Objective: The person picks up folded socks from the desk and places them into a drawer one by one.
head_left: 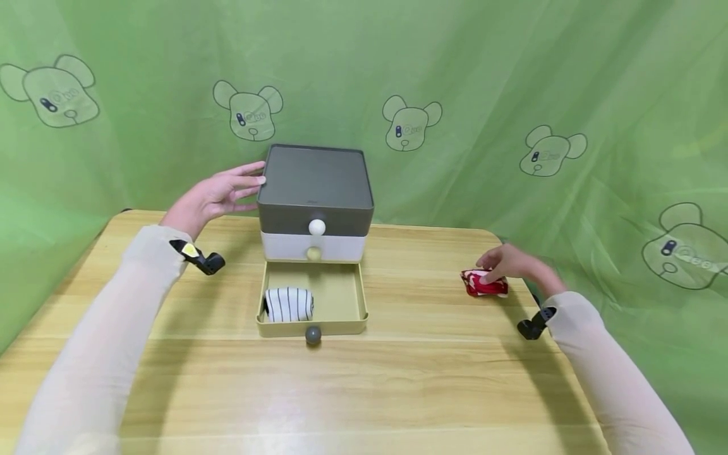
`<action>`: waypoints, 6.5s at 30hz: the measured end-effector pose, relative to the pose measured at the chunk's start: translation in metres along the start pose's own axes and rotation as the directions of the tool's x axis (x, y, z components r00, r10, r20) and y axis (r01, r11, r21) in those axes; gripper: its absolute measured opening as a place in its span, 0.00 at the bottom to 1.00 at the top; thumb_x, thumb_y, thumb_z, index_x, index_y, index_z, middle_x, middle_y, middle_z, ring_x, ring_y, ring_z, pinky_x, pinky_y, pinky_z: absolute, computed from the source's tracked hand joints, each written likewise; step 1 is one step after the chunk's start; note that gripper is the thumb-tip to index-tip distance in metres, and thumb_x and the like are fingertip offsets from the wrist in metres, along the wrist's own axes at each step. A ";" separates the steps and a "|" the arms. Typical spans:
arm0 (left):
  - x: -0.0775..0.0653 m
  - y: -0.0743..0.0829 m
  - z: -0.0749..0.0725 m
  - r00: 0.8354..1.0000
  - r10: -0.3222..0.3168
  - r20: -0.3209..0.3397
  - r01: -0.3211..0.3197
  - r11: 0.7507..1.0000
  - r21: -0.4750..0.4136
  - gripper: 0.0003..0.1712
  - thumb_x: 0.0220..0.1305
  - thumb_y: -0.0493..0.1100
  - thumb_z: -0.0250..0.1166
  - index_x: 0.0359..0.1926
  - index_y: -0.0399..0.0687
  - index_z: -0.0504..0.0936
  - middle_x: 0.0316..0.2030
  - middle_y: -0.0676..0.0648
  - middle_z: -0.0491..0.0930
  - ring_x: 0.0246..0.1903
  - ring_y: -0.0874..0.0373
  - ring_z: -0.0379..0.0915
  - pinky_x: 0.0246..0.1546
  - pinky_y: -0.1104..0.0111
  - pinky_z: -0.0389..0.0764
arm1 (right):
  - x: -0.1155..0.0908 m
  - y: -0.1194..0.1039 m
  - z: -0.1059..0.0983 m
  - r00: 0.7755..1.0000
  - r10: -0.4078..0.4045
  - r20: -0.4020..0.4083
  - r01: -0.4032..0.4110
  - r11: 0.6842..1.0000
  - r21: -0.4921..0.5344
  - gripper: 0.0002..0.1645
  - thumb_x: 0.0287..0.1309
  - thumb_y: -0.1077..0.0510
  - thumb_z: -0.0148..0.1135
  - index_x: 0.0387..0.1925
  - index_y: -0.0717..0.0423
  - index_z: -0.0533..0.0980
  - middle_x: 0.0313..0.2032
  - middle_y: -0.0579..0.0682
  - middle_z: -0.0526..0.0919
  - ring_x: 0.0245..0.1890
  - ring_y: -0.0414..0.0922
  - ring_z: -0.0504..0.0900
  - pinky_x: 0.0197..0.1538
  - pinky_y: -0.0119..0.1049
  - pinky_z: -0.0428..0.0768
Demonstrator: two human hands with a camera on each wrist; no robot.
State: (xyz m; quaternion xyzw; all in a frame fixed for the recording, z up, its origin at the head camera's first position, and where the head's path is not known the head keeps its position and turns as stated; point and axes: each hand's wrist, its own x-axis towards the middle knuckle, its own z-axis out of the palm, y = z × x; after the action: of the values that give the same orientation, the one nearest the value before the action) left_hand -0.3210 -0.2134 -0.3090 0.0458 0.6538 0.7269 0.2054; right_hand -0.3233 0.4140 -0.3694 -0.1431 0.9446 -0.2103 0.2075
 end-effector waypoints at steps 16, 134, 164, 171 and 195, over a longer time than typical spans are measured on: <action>0.000 0.000 0.000 1.000 -0.004 -0.006 0.004 1.000 -0.016 0.42 0.77 0.41 0.56 0.82 0.60 0.45 0.82 0.44 0.44 0.81 0.47 0.44 0.82 0.48 0.50 | 0.003 0.004 0.014 0.992 0.098 0.079 -0.095 0.995 -0.030 0.37 0.53 0.53 0.79 0.58 0.71 0.76 0.45 0.62 0.84 0.42 0.48 0.81 0.41 0.35 0.84; 0.007 0.001 0.001 0.997 -0.062 -0.047 0.057 0.993 -0.104 0.44 0.74 0.39 0.60 0.81 0.63 0.48 0.83 0.50 0.41 0.82 0.51 0.34 0.83 0.48 0.45 | 0.068 -0.288 0.131 0.841 -0.442 0.313 0.523 0.813 -0.257 0.15 0.58 0.61 0.74 0.47 0.58 0.84 0.40 0.49 0.87 0.39 0.41 0.77 0.45 0.31 0.79; 0.006 0.003 0.002 0.998 -0.052 -0.033 0.048 0.993 -0.104 0.43 0.75 0.39 0.59 0.82 0.63 0.48 0.82 0.49 0.46 0.81 0.52 0.42 0.83 0.49 0.46 | 0.068 -0.280 0.149 0.885 -0.461 0.059 0.448 0.813 -0.373 0.04 0.57 0.61 0.74 0.35 0.54 0.86 0.31 0.47 0.87 0.33 0.43 0.78 0.36 0.34 0.79; 0.007 0.004 0.001 0.998 -0.056 -0.033 0.052 0.993 -0.109 0.42 0.76 0.38 0.56 0.82 0.63 0.47 0.83 0.50 0.42 0.82 0.52 0.38 0.83 0.49 0.45 | 0.075 -0.278 0.151 0.882 -0.467 0.068 0.455 0.803 -0.384 0.03 0.57 0.60 0.75 0.34 0.53 0.86 0.29 0.45 0.86 0.32 0.42 0.77 0.35 0.32 0.78; 0.003 0.002 0.003 0.999 -0.044 -0.027 0.041 0.996 -0.078 0.43 0.76 0.40 0.58 0.82 0.62 0.47 0.82 0.48 0.44 0.77 0.54 0.53 0.82 0.50 0.49 | 0.069 -0.276 0.147 0.894 -0.439 0.085 0.440 0.830 -0.344 0.11 0.58 0.61 0.74 0.44 0.54 0.88 0.41 0.48 0.90 0.42 0.44 0.83 0.45 0.38 0.84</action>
State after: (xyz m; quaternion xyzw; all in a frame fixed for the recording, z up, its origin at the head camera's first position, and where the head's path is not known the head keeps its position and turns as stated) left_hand -0.3232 -0.2100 -0.3072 0.0136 0.6287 0.7478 0.2132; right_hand -0.2663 0.0993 -0.3874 -0.3916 0.9081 -0.0787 0.1255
